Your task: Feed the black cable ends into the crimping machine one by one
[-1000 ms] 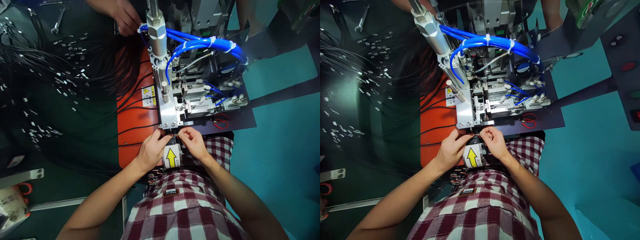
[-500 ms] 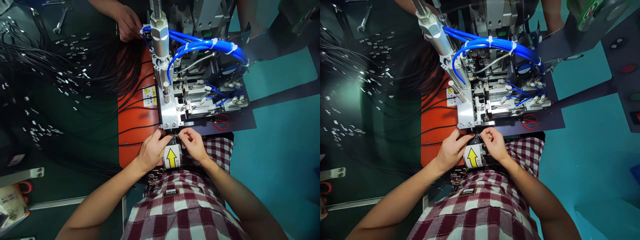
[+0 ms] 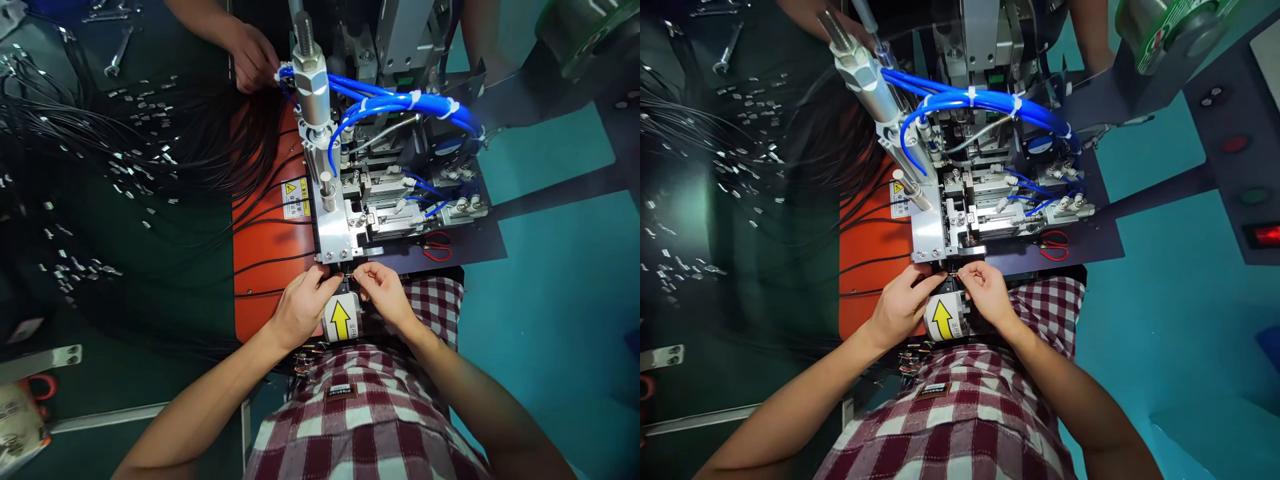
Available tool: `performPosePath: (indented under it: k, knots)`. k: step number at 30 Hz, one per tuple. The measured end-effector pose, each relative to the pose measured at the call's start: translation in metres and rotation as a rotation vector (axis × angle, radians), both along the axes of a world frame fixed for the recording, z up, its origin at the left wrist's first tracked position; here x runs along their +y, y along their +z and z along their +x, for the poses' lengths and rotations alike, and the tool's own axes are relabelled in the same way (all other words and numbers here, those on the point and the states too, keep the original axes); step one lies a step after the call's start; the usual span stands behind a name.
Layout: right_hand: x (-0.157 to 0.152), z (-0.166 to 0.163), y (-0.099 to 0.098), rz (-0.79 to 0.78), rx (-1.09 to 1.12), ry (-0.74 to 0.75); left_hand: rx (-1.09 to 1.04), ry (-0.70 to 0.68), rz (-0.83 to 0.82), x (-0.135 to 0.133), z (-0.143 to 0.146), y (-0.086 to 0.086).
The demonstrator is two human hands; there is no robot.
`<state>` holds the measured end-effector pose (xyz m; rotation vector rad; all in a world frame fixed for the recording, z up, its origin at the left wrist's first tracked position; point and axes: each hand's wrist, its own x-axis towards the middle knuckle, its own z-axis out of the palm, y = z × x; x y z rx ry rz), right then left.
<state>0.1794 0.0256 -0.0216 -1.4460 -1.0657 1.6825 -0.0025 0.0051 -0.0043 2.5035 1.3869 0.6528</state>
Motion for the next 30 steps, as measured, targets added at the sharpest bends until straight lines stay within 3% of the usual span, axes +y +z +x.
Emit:
performPosePath:
  k: [3,9,17,30]
  knots:
    - [0.000,0.005,-0.003,0.029,-0.016,0.014,-0.023,0.006,-0.023,0.000,0.000,0.000]
    - [-0.001,0.002,-0.005,0.255,-0.187,0.004,-0.038,0.001,-0.016,0.000,0.001,-0.001]
    - [-0.002,0.002,0.006,0.681,-0.552,0.177,-0.039,-0.001,-0.007,0.000,0.000,0.000]
    - [-0.004,-0.003,0.002,0.545,-0.505,0.113,-0.035,0.007,-0.005,-0.001,0.000,-0.002]
